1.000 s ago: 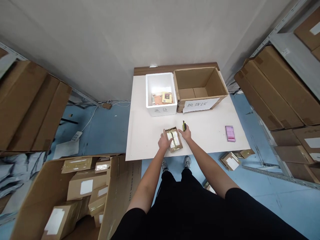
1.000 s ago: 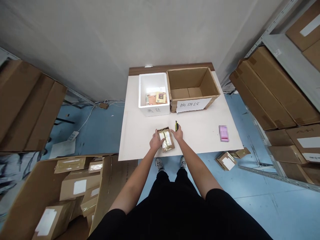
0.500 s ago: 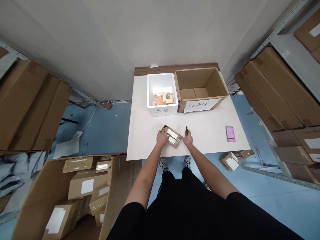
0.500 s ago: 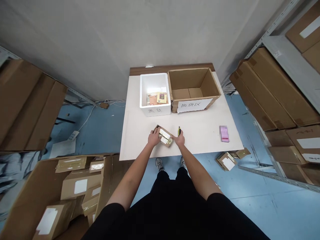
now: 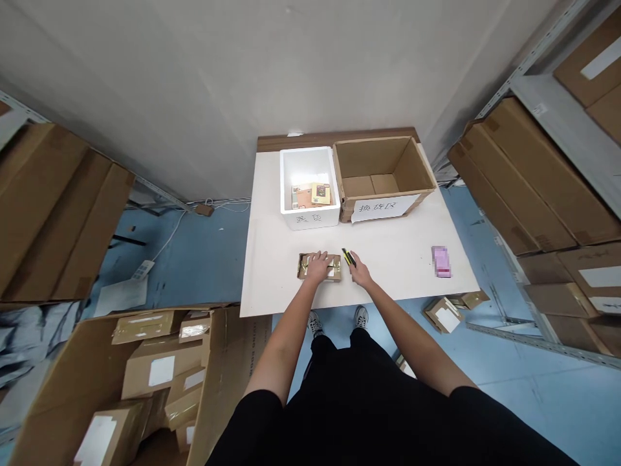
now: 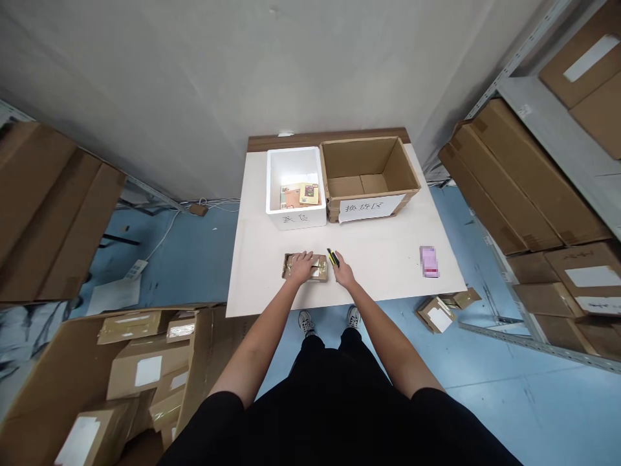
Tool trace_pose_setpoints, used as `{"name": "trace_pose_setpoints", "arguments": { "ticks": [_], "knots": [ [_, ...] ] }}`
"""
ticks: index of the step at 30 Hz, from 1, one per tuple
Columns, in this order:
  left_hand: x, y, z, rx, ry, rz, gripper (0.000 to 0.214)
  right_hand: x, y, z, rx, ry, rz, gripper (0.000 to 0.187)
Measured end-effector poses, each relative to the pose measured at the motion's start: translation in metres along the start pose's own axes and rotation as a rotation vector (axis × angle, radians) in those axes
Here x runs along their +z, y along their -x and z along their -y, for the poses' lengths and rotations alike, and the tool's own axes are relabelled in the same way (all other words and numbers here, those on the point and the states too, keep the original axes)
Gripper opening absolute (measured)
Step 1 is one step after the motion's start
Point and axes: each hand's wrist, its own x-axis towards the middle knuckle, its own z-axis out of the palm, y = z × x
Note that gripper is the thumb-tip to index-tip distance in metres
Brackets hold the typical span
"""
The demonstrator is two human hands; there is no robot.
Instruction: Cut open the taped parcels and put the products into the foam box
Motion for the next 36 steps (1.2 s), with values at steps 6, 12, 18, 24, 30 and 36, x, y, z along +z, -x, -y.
{"name": "trace_pose_setpoints", "arguments": {
  "ticks": [6, 12, 18, 24, 30, 36],
  "knots": [
    [0.005, -0.003, -0.010, -0.104, 0.002, -0.060, 0.046, 0.003, 0.040, -0.017, -0.054, 0.055, 0.064, 0.061],
    [0.007, 0.002, -0.019, -0.119, 0.010, -0.076, 0.049, -0.005, 0.036, 0.000, -0.107, 0.303, 0.054, 0.060],
    [0.005, 0.001, -0.019, -0.127, 0.057, -0.053, 0.048, 0.002, 0.036, 0.031, -0.038, 0.655, 0.082, 0.067],
    [0.007, -0.002, -0.022, -0.157, 0.061, -0.038, 0.042, 0.012, 0.035, 0.057, 0.027, 0.742, 0.144, 0.074],
    [0.011, -0.004, -0.024, -0.172, 0.066, -0.036, 0.043, -0.002, 0.031, 0.063, 0.004, 0.732, 0.181, 0.075],
    [0.013, -0.005, -0.026, -0.175, 0.075, -0.050, 0.045, 0.002, 0.046, 0.055, 0.019, 0.697, 0.151, 0.076]
  ]
}}
